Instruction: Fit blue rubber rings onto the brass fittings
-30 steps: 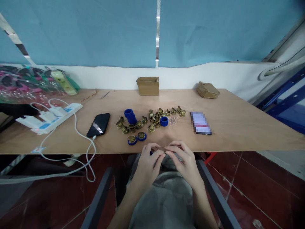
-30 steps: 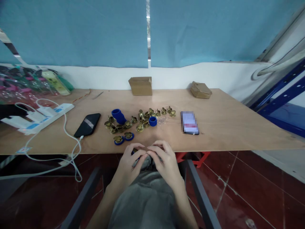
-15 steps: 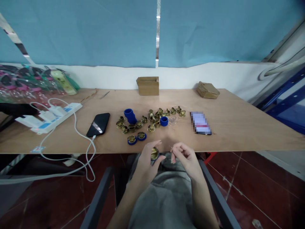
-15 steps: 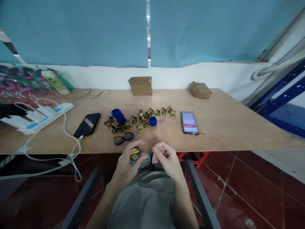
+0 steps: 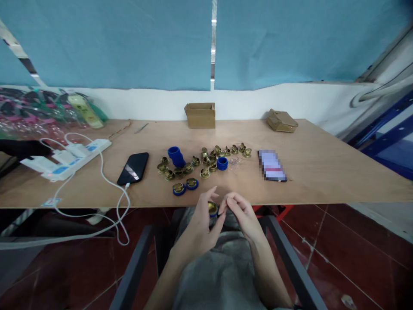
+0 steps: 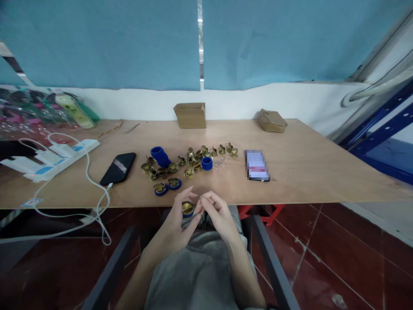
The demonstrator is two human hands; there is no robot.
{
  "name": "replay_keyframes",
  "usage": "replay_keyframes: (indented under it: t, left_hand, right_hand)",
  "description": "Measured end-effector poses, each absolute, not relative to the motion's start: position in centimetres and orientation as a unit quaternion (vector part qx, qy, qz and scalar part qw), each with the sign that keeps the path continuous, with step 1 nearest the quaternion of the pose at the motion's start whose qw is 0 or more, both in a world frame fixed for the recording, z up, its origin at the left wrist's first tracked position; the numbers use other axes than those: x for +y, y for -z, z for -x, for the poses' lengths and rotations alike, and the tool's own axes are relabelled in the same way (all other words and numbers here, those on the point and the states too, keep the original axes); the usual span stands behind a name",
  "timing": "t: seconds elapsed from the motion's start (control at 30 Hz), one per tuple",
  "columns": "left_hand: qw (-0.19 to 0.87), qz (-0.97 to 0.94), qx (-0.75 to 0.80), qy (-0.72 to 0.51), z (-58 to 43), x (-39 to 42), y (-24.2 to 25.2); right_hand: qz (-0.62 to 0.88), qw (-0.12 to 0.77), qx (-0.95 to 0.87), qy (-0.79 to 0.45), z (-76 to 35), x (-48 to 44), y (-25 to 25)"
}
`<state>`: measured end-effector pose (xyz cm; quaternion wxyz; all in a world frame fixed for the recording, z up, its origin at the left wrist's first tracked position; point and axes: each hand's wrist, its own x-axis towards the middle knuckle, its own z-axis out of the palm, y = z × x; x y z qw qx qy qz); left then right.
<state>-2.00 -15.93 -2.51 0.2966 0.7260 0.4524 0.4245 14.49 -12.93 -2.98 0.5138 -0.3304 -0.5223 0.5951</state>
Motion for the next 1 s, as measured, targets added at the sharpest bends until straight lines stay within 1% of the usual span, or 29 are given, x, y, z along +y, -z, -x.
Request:
replay_keyframes:
  t: [0.13,0.23,0.3,0.5,0.63,0.73,0.9,1.0]
  left_hand:
    - [0.28,-0.752,0.441,-0.403,2.2,-16.1,2.5]
    - [0.252,-0.754,0.435,-0.423,2.2,-15.7,3.1]
    - [0.253,-0.738,0.437,-0.449,2.2,-15.4,3.2]
    - [0.366,-0.668,0.438,-0.477,2.7,-15.2,2.5]
    - [0.422,-0.638,0.431,-0.479,2.7,-15.3,2.1]
    - [0.441,-0.624,0.433,-0.478,2.5,-15.5,2.2]
    - [0.47,-0.585,0.415,-0.515,2.0,-15.5,2.6]
    - [0.466,-0.562,0.409,-0.548,1.8,-15.3,2.6]
  right_hand:
    - [0.328,0.519,-0.516,-0.597,-14.5,-12.8,3.3]
    - [0.334,0.513,-0.518,-0.597,-14.7,-12.6,3.6]
    - [0.338,0.51,-0.52,-0.596,-14.8,-12.5,3.6]
    - [0.339,0.504,-0.56,-0.563,-14.8,-12.8,2.8]
    - [0.322,0.551,-0.567,-0.521,-14.3,-13.2,2.7]
    - [0.301,0.588,-0.561,-0.499,-14.3,-13.4,2.8]
    - [0.308,0.55,-0.608,-0.483,-14.6,-13.7,3.0]
    - [0.313,0.563,-0.61,-0.462,-14.7,-13.9,3.1]
